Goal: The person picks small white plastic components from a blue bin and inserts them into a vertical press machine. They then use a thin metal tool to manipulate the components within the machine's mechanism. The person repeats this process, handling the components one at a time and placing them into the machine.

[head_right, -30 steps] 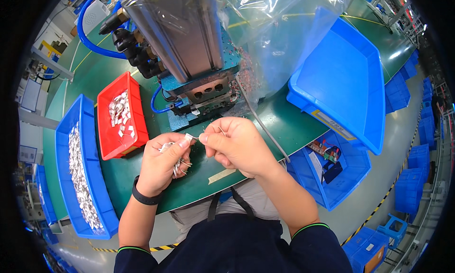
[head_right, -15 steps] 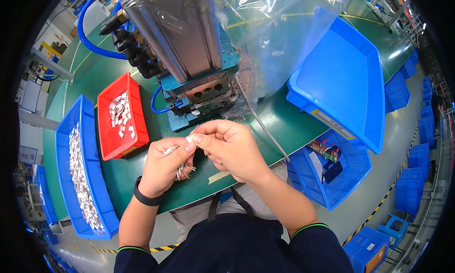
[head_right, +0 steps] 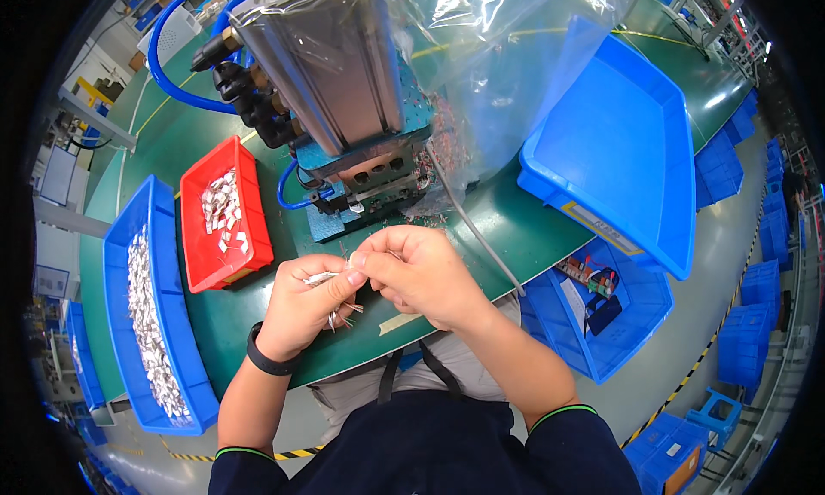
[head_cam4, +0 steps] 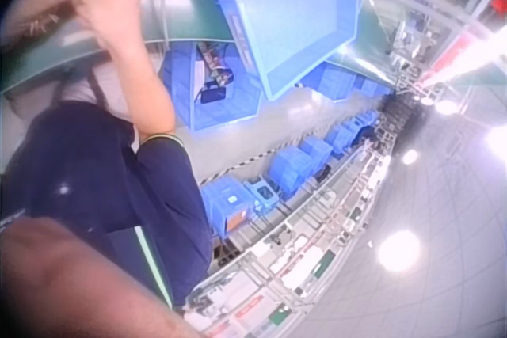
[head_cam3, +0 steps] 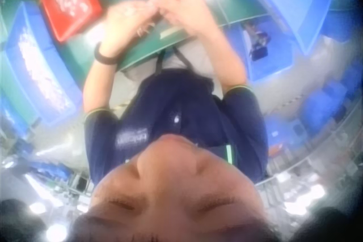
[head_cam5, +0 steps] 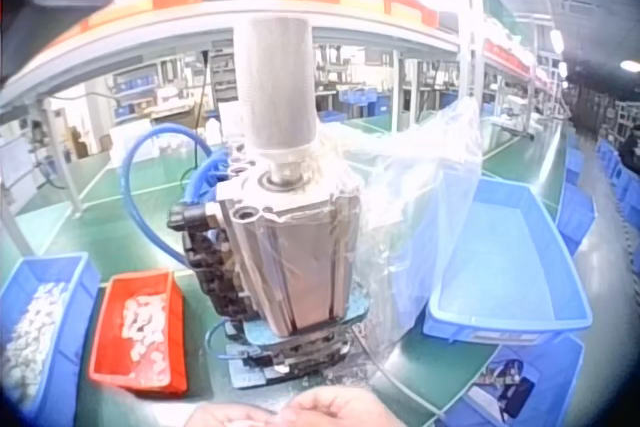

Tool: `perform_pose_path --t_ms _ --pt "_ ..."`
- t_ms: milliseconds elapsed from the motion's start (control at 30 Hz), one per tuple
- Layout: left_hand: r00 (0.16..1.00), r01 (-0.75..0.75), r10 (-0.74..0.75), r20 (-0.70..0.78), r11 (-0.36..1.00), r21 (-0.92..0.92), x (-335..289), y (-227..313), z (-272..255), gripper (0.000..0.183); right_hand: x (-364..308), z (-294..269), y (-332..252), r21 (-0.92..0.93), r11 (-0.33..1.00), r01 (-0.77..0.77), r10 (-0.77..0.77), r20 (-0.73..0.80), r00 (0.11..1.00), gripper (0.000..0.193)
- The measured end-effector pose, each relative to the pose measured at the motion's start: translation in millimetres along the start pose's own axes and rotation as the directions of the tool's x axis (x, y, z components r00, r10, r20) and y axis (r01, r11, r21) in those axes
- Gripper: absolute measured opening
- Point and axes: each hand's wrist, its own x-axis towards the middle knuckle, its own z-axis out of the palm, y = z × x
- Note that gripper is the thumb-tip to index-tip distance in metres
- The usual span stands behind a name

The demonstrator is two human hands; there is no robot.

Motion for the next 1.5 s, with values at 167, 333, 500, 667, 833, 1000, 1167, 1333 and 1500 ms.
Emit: perform_pose_path --t_ms 167,333,500,667,833,1000,1167,1333,1500 --pt "0.999 -0.033 0.032 0.012 0.998 0.048 -2.2 3.1 2.4 0.018 -4.3 -3.4 -2.6 0.123 0.991 -0.056 0.049 0.056 0.997 0.018" --pt "1.0 -0.014 0.013 -0.019 0.999 -0.038 -2.2 8.2 1.5 0.018 -6.4 -7.6 -15.0 -0.016 0.996 -0.088 0.088 -0.014 0.996 0.018" --pt "1.0 -0.022 0.018 -0.026 0.984 -0.177 0.1 1.6 0.5 0.017 -7.4 -5.3 -13.6 -0.053 0.992 -0.116 0.117 0.019 0.993 0.014" --pt "0.999 -0.01 -0.001 -0.053 0.98 -0.197 -1.2 1.2 -0.5 0.019 -12.5 -2.6 -10.7 0.002 0.987 -0.164 0.164 0.022 0.986 0.017" --pt "0.996 -0.02 0.001 -0.093 0.978 -0.206 -1.1 3.3 3.3 0.018 -18.0 -0.8 -10.0 0.079 0.995 -0.061 0.064 -0.036 0.997 0.015" --pt "0.994 0.004 -0.02 -0.112 0.99 -0.14 -0.7 3.3 1.8 0.021 -6.2 -14.5 -26.3 0.04 0.996 0.081 -0.073 -0.159 0.985 0.017" --pt "0.994 -0.001 -0.016 -0.112 0.989 -0.145 -0.1 2.8 1.1 0.021 6.1 -14.6 -33.1 0.013 0.994 0.108 -0.102 -0.218 0.971 0.02" --pt "0.992 -0.001 -0.02 -0.127 0.987 -0.163 -0.1 2.8 1.3 0.021 10.6 -11.9 -32.2 -0.003 0.993 0.121 -0.118 -0.243 0.963 0.021" --pt "0.993 0.003 -0.021 -0.116 0.988 -0.153 0.2 1.9 0.5 0.021 12.5 -13.0 -30.8 -0.017 0.992 0.126 -0.126 -0.245 0.961 0.024"
